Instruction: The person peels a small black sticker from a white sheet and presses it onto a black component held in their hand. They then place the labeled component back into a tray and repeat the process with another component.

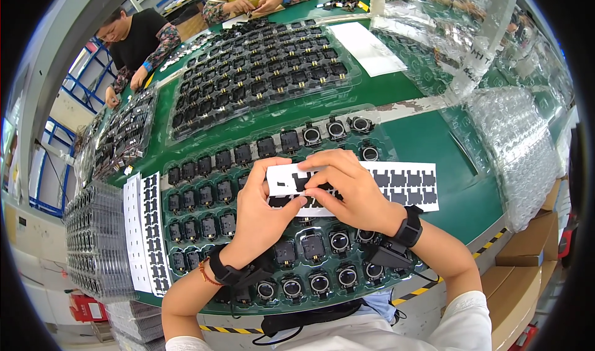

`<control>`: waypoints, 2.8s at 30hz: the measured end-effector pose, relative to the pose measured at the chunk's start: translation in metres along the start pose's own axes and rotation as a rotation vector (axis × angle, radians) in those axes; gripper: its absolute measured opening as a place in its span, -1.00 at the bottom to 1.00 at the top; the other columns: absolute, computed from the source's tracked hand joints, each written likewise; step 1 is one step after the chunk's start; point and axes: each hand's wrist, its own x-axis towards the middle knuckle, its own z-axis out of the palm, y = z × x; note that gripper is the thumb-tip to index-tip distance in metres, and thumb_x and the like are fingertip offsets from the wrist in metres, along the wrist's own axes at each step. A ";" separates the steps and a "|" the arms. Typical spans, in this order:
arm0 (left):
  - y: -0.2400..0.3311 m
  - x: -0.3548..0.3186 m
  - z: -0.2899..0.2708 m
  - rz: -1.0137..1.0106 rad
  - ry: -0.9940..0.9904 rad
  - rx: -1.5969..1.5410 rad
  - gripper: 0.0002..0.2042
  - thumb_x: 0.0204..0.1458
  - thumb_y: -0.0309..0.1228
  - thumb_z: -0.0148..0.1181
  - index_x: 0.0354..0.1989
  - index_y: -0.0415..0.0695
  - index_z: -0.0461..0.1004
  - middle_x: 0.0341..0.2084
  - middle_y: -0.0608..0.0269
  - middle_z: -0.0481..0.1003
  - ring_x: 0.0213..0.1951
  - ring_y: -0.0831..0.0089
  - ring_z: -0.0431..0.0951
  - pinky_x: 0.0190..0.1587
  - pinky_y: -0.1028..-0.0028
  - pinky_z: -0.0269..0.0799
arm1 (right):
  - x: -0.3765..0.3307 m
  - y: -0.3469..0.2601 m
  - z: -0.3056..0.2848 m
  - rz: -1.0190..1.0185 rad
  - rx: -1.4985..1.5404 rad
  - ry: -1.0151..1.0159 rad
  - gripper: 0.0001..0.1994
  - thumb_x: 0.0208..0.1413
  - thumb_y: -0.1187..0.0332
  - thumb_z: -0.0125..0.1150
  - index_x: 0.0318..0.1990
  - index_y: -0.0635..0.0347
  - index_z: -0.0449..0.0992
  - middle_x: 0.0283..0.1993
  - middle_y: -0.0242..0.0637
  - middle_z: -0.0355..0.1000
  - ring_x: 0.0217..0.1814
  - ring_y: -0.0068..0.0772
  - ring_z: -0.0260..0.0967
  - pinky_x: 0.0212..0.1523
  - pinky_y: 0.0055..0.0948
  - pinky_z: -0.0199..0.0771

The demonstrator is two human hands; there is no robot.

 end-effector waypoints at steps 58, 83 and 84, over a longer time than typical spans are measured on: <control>0.025 -0.012 -0.033 -0.273 -0.181 -0.125 -0.59 -0.16 -0.73 0.24 -0.12 -0.23 0.25 -0.23 0.16 0.46 -0.24 0.50 0.54 -0.18 0.53 0.52 | 0.002 -0.001 0.005 0.227 0.408 0.178 -0.89 0.05 0.58 0.17 -0.25 0.24 0.42 -0.26 -0.30 0.46 -0.28 -0.56 0.40 -0.15 -0.58 0.38; 0.012 -0.007 -0.012 -0.123 -0.090 0.071 -0.63 -0.18 -0.70 0.30 -0.19 -0.29 0.29 -0.28 0.09 0.52 -0.25 0.54 0.55 -0.23 0.58 0.53 | -0.001 -0.011 0.006 0.347 0.342 0.101 -0.90 -0.08 0.49 0.32 -0.39 0.24 0.52 -0.50 -0.39 0.47 -0.52 -0.65 0.35 -0.51 -0.65 0.24; 0.012 -0.007 -0.012 -0.123 -0.090 0.071 -0.63 -0.18 -0.70 0.30 -0.19 -0.29 0.29 -0.28 0.09 0.52 -0.25 0.54 0.55 -0.23 0.58 0.53 | -0.001 -0.011 0.006 0.329 0.333 0.098 -0.90 -0.08 0.49 0.32 -0.39 0.24 0.52 -0.50 -0.39 0.47 -0.52 -0.64 0.36 -0.51 -0.65 0.25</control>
